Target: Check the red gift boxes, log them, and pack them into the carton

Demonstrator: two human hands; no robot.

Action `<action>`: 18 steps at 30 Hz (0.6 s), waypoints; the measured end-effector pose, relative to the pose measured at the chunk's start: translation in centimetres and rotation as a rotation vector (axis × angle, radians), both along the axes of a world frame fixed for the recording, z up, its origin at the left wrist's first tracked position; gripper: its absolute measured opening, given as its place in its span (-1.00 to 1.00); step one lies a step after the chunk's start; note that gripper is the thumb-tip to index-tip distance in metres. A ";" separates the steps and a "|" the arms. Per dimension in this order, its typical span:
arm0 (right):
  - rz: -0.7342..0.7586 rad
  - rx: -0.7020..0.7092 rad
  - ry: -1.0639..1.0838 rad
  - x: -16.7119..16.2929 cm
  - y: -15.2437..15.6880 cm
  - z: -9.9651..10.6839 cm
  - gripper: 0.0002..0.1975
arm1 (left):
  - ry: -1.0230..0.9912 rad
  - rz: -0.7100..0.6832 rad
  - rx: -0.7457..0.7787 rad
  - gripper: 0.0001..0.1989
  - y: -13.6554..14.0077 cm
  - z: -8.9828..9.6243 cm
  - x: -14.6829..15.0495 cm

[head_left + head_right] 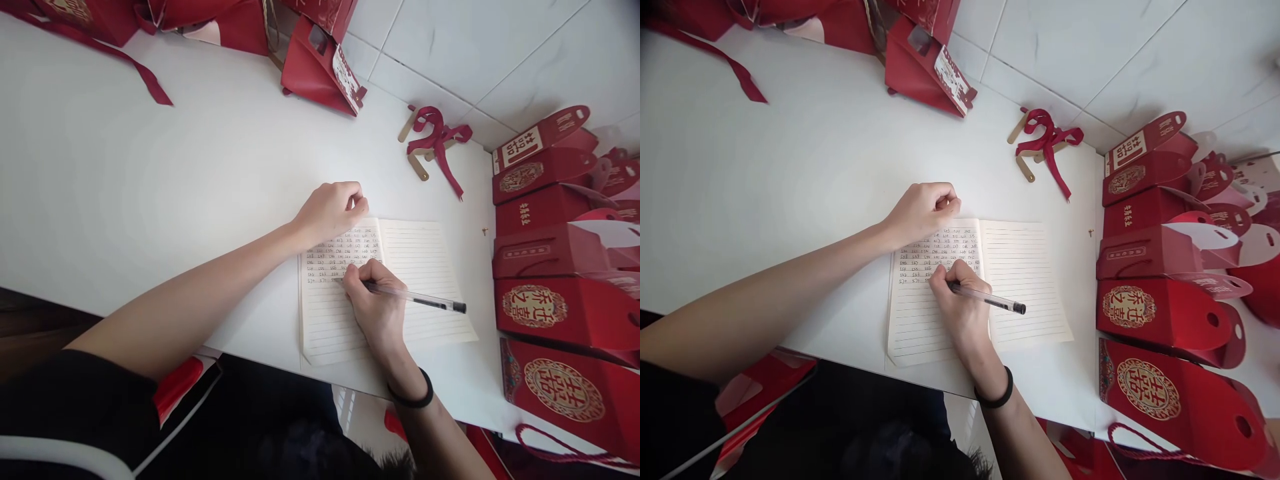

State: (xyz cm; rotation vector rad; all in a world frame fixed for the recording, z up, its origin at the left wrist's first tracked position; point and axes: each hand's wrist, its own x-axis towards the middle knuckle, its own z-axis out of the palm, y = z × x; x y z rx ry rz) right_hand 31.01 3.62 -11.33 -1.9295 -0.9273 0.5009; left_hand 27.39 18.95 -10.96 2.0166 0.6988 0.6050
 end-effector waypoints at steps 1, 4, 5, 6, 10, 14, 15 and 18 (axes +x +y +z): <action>0.000 0.013 -0.001 0.0 0.0 0.0 -0.66 | 0.001 -0.002 0.000 -0.83 0.0 0.0 0.0; 0.001 0.056 0.016 0.1 -0.1 0.0 -0.66 | -0.002 0.000 0.004 -0.83 0.0 -0.1 0.0; -0.009 0.066 0.024 0.1 -0.2 0.0 -0.66 | -0.002 0.002 0.005 -0.83 0.0 -0.1 0.0; -0.024 0.073 0.030 0.2 -0.2 0.0 -0.66 | -0.001 0.003 0.007 -0.83 0.0 -0.2 0.1; -0.046 0.072 0.000 0.1 -0.1 0.0 -0.65 | 0.004 0.003 0.008 -0.83 0.0 -0.2 0.1; -0.018 0.087 -0.037 0.0 -0.2 -0.2 -0.64 | -0.004 -0.001 -0.001 -0.83 0.0 -0.1 0.0; -0.038 0.109 -0.021 0.0 -0.2 -0.2 -0.65 | -0.006 -0.002 -0.004 -0.82 0.0 -0.1 0.0; -0.129 0.218 0.120 0.3 -0.6 -0.2 -0.67 | -0.017 -0.004 -0.013 -0.82 0.0 -0.2 0.0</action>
